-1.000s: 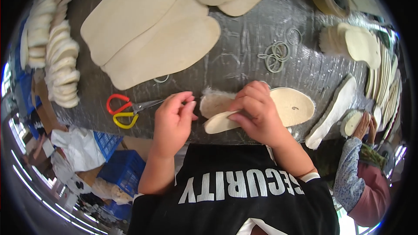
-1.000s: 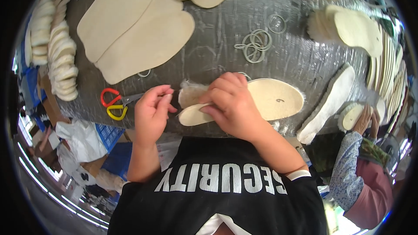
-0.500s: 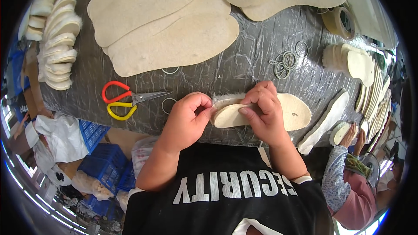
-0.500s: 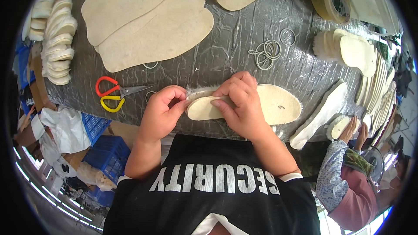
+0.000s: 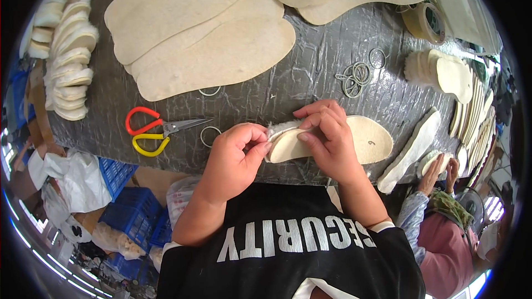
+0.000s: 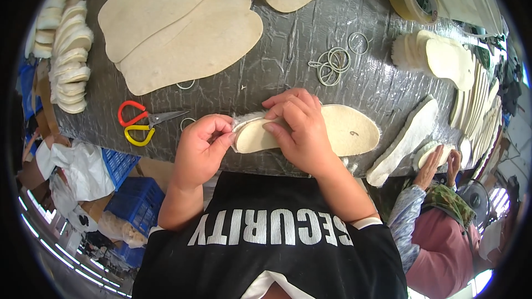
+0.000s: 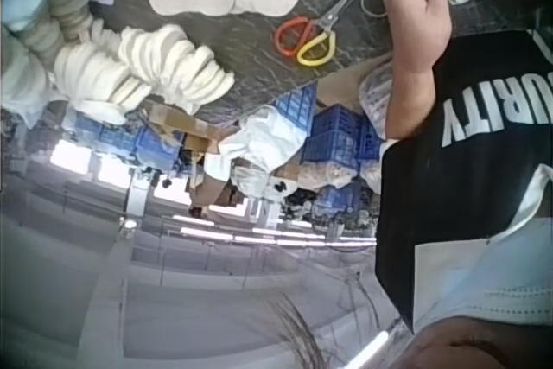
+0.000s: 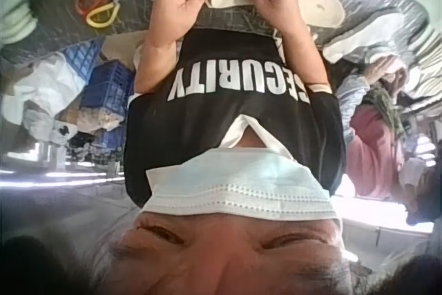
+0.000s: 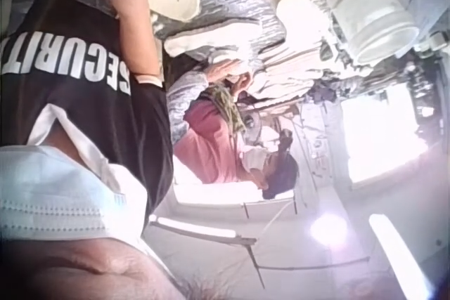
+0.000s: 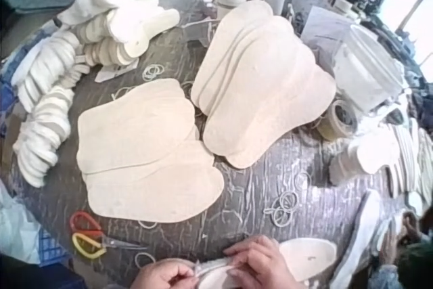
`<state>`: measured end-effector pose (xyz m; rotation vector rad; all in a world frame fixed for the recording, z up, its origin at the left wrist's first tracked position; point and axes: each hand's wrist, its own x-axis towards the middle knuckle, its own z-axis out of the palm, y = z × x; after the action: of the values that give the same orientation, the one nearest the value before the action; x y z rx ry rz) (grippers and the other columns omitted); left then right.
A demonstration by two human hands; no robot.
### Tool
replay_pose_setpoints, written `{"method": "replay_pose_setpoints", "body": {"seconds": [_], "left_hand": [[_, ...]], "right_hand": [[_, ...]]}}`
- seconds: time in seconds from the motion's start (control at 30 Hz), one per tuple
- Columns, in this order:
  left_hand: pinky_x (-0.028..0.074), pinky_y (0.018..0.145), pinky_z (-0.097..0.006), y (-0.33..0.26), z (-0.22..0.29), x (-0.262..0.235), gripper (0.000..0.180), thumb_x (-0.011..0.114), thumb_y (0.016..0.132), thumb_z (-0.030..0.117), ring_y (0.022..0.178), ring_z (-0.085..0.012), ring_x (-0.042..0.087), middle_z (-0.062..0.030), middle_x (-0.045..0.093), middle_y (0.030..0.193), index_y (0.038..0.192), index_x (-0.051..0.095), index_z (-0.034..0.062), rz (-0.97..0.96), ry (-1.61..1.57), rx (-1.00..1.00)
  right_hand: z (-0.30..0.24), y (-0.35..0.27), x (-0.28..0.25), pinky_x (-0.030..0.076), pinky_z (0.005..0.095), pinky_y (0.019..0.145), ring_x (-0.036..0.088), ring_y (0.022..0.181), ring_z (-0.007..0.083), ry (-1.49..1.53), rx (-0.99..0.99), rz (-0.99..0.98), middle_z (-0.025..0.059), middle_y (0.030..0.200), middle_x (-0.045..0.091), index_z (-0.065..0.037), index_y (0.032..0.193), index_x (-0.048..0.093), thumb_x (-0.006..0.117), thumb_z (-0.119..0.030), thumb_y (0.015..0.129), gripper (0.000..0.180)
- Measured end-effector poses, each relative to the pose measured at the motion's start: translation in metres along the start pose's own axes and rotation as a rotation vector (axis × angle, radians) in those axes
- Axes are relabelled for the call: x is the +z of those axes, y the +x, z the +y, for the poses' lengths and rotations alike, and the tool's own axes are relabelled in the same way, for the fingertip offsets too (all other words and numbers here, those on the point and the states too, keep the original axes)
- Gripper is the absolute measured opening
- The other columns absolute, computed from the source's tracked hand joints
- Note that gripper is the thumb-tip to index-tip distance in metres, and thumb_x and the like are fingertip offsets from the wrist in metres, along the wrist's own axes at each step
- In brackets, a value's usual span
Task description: Trim and organize shoe insoles at a manufacturing station.
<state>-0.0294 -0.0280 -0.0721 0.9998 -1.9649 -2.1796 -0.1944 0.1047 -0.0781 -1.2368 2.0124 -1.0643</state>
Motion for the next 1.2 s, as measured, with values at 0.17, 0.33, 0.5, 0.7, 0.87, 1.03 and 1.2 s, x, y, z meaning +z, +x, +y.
{"method": "replay_pose_setpoints", "body": {"seconds": [0.17,0.33,0.5,0.7,0.87,1.03,1.2], "left_hand": [[0.047,0.064,-0.024,0.000,0.003,0.002,0.005,0.060,0.081,-0.004,0.072,-0.0124,0.057,-0.0095,0.061,0.086,0.083,0.056,-0.0037,0.032,0.051,0.094],[0.047,0.064,-0.027,-0.002,0.006,0.004,0.008,0.062,0.078,-0.004,0.070,-0.0180,0.059,-0.0118,0.062,0.082,0.082,0.056,-0.0027,0.060,0.052,0.086],[0.048,0.066,-0.024,-0.006,0.012,0.004,0.008,0.055,0.091,0.004,0.073,-0.0109,0.058,-0.0078,0.062,0.085,0.089,0.058,-0.0028,0.048,-0.048,-0.020],[0.049,0.069,-0.021,-0.007,0.006,0.013,0.026,0.063,0.088,0.008,0.080,-0.0077,0.058,-0.0060,0.062,0.092,0.108,0.055,-0.0049,0.001,-0.464,-0.026],[0.047,0.066,-0.020,-0.003,-0.003,0.020,0.040,0.077,0.076,0.011,0.076,-0.0046,0.055,-0.0027,0.062,0.088,0.107,0.057,-0.0047,0.013,-0.333,-0.025],[0.040,0.059,-0.019,-0.004,-0.007,0.012,0.016,0.074,0.075,0.001,0.067,-0.0032,0.045,0.0029,0.054,0.074,0.082,0.060,-0.0015,0.152,-0.135,0.029],[0.039,0.060,-0.019,-0.007,-0.013,0.003,0.017,0.076,0.076,0.006,0.067,-0.0029,0.045,0.0039,0.054,0.075,0.082,0.061,0.0001,0.073,-0.222,0.045]], "right_hand": [[-0.001,-0.002,0.001,0.037,0.0381,0.080,0.054,0.088,0.0253,-0.031,0.016,-0.021,0.0046,0.086,0.060,-0.007,0.086,0.058,0.070,-0.005,0.068,0.022],[-0.007,0.001,-0.001,0.037,0.0377,0.078,0.053,0.084,0.0253,-0.107,0.054,-0.052,0.0042,0.082,0.058,-0.007,0.086,0.060,0.069,-0.008,0.069,0.019],[-0.003,0.001,-0.002,0.037,0.0374,0.077,0.053,0.083,0.0261,-0.130,-0.025,-0.028,0.0040,0.082,0.058,-0.007,0.082,0.060,0.068,-0.009,0.070,0.015],[-0.006,-0.001,-0.004,0.036,0.0385,0.074,0.052,0.080,0.0264,-0.091,0.011,0.021,0.0039,0.080,0.058,-0.007,0.078,0.058,0.067,-0.008,0.071,0.012],[-0.012,-0.001,-0.004,0.036,0.0393,0.074,0.052,0.080,0.0263,-0.106,-0.016,0.008,0.0039,0.080,0.057,-0.007,0.079,0.058,0.068,-0.010,0.072,0.012],[-0.013,-0.004,-0.020,0.036,0.0390,0.083,0.057,0.089,0.0241,-0.228,0.007,-0.118,0.0041,0.089,0.062,-0.009,0.091,0.061,0.071,-0.034,0.072,0.033],[0.001,-0.014,-0.033,0.035,0.0354,0.080,0.058,0.078,0.0223,-0.285,0.018,-0.165,0.0027,0.079,0.062,-0.010,0.089,0.063,0.069,-0.031,0.077,0.025]]}}
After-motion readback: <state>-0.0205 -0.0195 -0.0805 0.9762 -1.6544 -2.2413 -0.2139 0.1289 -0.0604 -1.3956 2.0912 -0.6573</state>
